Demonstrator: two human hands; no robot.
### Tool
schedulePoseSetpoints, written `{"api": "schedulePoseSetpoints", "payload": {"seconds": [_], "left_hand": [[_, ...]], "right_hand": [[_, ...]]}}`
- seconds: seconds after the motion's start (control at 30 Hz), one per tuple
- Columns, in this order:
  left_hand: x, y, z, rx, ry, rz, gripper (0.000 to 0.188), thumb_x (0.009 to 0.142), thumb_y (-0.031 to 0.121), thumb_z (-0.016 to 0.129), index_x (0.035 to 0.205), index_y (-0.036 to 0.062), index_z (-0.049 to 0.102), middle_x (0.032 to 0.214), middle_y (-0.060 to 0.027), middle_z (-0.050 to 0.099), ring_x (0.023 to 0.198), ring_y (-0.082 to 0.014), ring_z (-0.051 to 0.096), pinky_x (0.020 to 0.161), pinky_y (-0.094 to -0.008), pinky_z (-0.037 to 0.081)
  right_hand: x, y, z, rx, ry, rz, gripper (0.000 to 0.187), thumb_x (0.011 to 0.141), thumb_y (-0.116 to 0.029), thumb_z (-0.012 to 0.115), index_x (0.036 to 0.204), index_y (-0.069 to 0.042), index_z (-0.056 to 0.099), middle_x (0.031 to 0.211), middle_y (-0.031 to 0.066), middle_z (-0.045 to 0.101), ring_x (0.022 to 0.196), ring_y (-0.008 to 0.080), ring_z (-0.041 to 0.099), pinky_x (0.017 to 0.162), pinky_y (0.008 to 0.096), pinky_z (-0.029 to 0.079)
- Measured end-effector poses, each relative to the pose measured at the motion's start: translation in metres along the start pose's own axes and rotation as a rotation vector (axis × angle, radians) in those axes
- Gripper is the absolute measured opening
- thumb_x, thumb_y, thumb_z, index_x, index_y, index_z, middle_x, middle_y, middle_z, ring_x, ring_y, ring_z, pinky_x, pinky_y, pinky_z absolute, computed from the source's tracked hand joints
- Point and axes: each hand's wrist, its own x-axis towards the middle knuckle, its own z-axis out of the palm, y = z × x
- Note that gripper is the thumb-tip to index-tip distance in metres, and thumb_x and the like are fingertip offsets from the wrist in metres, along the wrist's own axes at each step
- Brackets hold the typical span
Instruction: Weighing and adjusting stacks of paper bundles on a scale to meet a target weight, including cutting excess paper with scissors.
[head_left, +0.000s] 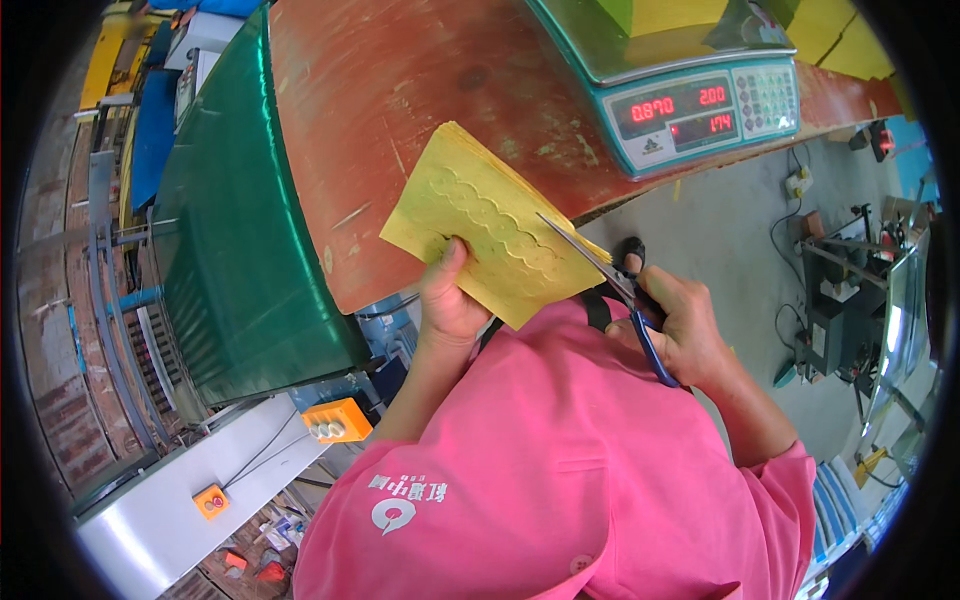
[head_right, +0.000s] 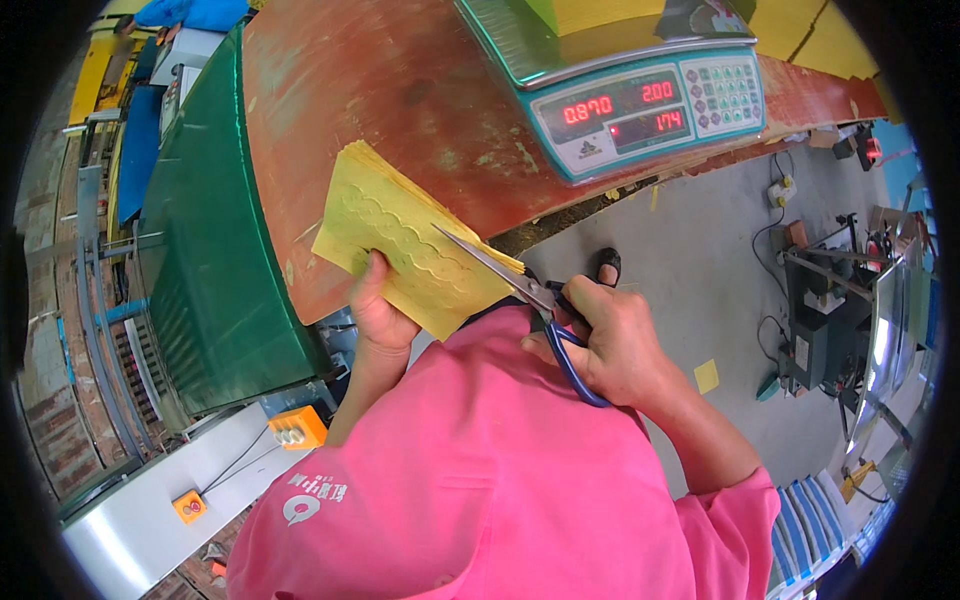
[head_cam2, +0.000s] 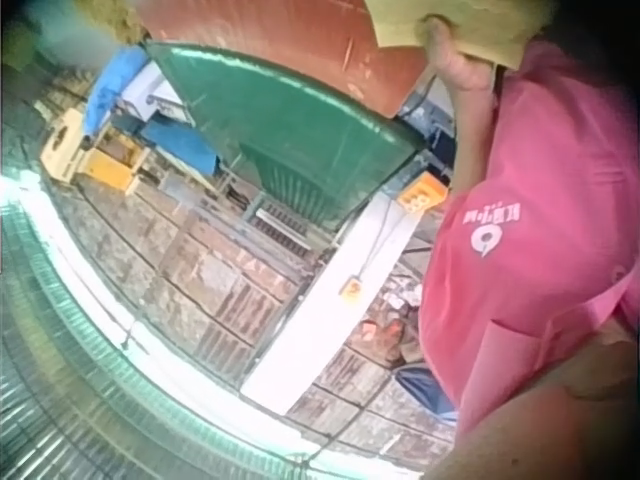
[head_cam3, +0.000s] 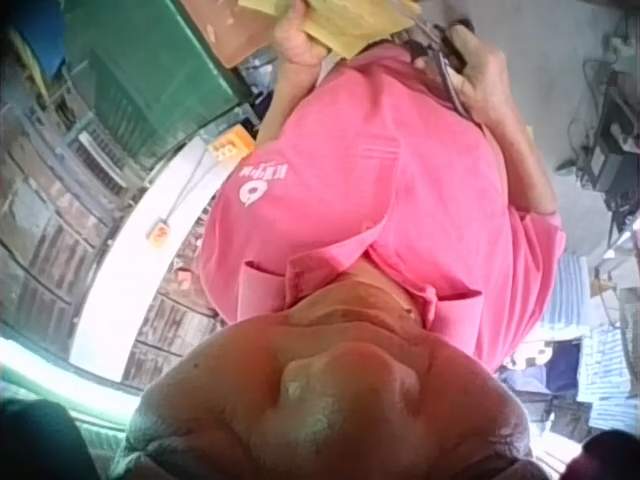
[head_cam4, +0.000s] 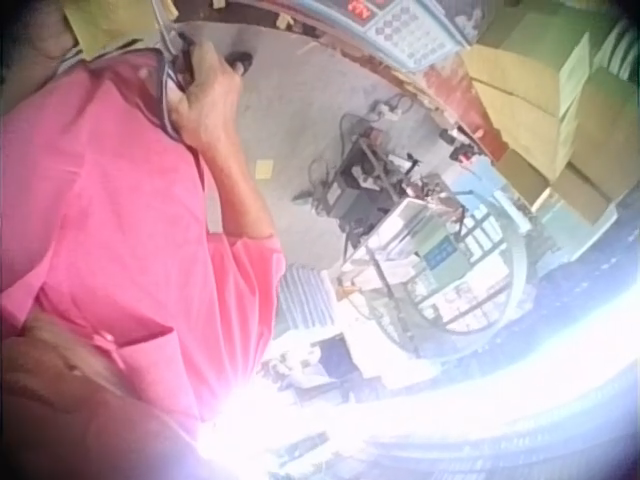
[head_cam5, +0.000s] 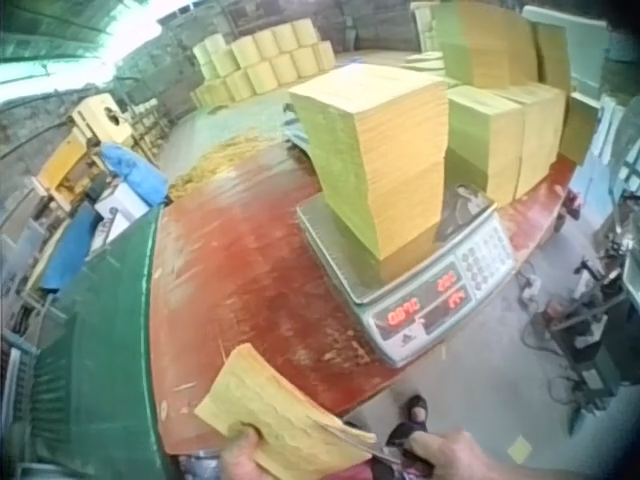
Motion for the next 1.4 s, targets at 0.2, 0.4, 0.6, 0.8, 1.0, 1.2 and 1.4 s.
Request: {"api": "schedulePoseSetpoints", "payload": {"seconds": [0.2, 0.4, 0.6, 0.8, 1.0, 1.2, 1.4], "left_hand": [[-0.016, 0.016, -0.001, 0.202, -0.048, 0.028, 0.082, 0.078, 0.039, 0.079, 0.142, 0.0066, 0.039, 0.137, -0.0098, 0.053, 0.125, -0.0276, 0.052, 0.105, -0.0453, 0.043], [-0.020, 0.095, -0.010, 0.337, -0.358, -0.058, 0.102, 0.065, 0.052, 0.084, 0.138, -0.0049, 0.043, 0.132, -0.0155, 0.057, 0.122, -0.0272, 0.055, 0.103, -0.0404, 0.044], [0.008, 0.146, 0.059, 0.816, -0.459, -0.432, 0.088, 0.070, 0.034, 0.086, 0.134, -0.0103, 0.046, 0.129, -0.0159, 0.059, 0.116, -0.0218, 0.059, 0.099, -0.0328, 0.046], [0.015, 0.134, 0.073, 0.932, -0.272, -0.552, 0.048, 0.083, 0.014, 0.073, 0.123, -0.0080, 0.059, 0.121, -0.0189, 0.064, 0.111, -0.0241, 0.062, 0.095, -0.0354, 0.049], [0.014, 0.125, 0.074, 0.982, -0.293, -0.456, 0.036, 0.088, 0.009, 0.065, 0.119, -0.0088, 0.061, 0.122, -0.0227, 0.063, 0.114, -0.0291, 0.061, 0.097, -0.0391, 0.049], [0.014, 0.119, 0.080, 1.070, -0.331, -0.405, 0.033, 0.089, 0.010, 0.064, 0.116, -0.0084, 0.063, 0.116, -0.0204, 0.066, 0.109, -0.0265, 0.064, 0.094, -0.0366, 0.050], [0.013, 0.117, 0.079, 1.122, -0.300, -0.377, 0.031, 0.089, 0.010, 0.063, 0.114, -0.0095, 0.063, 0.112, -0.0187, 0.067, 0.104, -0.0247, 0.066, 0.091, -0.0349, 0.052]], "right_hand": [[0.004, 0.000, -0.008, -0.146, 0.053, -0.149, 0.051, 0.069, -0.039, 0.081, 0.069, -0.004, 0.044, 0.059, 0.0122, 0.043, 0.051, 0.0316, 0.044, 0.050, 0.0384, 0.036], [0.005, -0.006, -0.022, -0.234, -0.058, -0.189, 0.047, 0.068, -0.034, 0.081, 0.070, -0.004, 0.046, 0.060, 0.0103, 0.045, 0.051, 0.0292, 0.046, 0.049, 0.0383, 0.036], [0.009, -0.012, -0.021, -0.266, 0.007, -0.282, 0.054, 0.063, -0.041, 0.083, 0.070, -0.003, 0.046, 0.056, 0.0083, 0.038, 0.047, 0.0234, 0.037, 0.046, 0.0353, 0.030], [0.010, -0.018, -0.022, -0.345, -0.023, -0.282, 0.050, 0.068, -0.040, 0.082, 0.078, -0.003, 0.050, 0.064, 0.0115, 0.048, 0.055, 0.0321, 0.050, 0.050, 0.0407, 0.038], [0.009, -0.015, -0.020, -0.336, 0.006, -0.259, 0.053, 0.066, -0.044, 0.081, 0.080, -0.001, 0.052, 0.065, 0.0102, 0.048, 0.053, 0.0271, 0.047, 0.050, 0.0368, 0.037], [0.014, -0.032, -0.027, -0.333, -0.048, -0.260, 0.042, 0.070, -0.033, 0.078, 0.083, -0.004, 0.051, 0.074, 0.0134, 0.054, 0.068, 0.0359, 0.055, 0.059, 0.0440, 0.042], [0.018, -0.029, -0.030, -0.337, -0.059, -0.279, 0.043, 0.069, -0.034, 0.078, 0.082, -0.004, 0.051, 0.074, 0.0136, 0.053, 0.069, 0.0350, 0.054, 0.060, 0.0434, 0.043]]}}
